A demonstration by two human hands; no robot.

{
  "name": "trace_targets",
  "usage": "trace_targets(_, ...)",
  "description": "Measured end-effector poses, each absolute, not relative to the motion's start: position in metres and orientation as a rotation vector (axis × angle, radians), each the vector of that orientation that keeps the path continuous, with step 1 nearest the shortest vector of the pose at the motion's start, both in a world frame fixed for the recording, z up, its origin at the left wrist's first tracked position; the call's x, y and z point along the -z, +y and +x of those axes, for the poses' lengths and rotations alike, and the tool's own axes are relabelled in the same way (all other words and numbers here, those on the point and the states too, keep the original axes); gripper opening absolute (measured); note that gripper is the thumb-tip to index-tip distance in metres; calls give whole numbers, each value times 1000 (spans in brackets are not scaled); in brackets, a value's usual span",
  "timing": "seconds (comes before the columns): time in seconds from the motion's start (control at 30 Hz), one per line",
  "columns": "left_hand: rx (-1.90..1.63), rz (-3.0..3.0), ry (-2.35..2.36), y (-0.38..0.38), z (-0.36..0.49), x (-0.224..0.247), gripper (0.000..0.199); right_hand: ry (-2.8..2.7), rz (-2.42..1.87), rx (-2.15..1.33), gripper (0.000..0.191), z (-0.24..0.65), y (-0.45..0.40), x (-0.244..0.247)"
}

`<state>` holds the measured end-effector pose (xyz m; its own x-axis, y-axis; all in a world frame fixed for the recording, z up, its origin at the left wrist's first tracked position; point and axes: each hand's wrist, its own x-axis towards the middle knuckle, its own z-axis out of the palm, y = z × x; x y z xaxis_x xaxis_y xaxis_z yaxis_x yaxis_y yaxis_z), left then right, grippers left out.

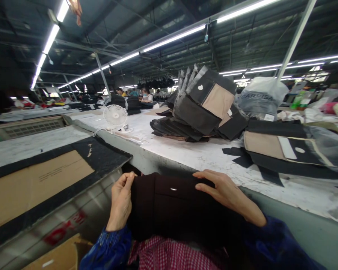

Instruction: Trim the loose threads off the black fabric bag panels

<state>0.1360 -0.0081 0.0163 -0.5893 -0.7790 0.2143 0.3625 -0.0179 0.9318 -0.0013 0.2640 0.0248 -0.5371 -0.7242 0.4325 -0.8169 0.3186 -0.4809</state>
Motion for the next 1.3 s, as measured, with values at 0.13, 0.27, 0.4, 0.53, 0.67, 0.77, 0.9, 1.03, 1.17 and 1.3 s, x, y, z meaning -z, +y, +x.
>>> trace_targets(0.13, 1767, 444, -1446, 1, 139, -19, 36, -2374, 1428, -891, 15, 3, 250, -26)
trace_targets(0.27, 1775, 407, -1444, 9, 141, -25, 36, -2361, 1511, -955, 11, 6, 237, -27)
trace_targets(0.4, 1761, 384, -1406, 13, 146, -32, 37, -2334, 1545, -1096, 20, 11, 224, -25)
trace_targets(0.53, 1752, 406, -1346, 9, 149, -33, 38, -2292, 1476, -1238, 18, 16, 219, -24)
trace_targets(0.67, 1664, 383, -1326, 4, 151, -29, 36, -2192, 1510, -1310, 12, 18, 223, -24)
trace_targets(0.77, 1616, 369, -1343, 4, 152, -27, 35, -2152, 1531, -1292, 3, 21, 225, -27)
trace_targets(0.9, 1593, 362, -1343, 7, 151, -26, 32, -2190, 1561, -1213, 4, 23, 222, -30)
trace_targets(1.03, 1554, 348, -1415, 4, 149, -29, 31, -2208, 1605, -1071, 8, 22, 215, -32)
trace_targets(1.17, 1427, 338, -1429, -11, 155, -24, 46, -2131, 1521, -1228, 23, 13, 221, -49)
trace_targets(1.3, 1701, 329, -1345, -7, 163, 7, 92, -2149, 1083, -1630, 27, 3, 222, -78)
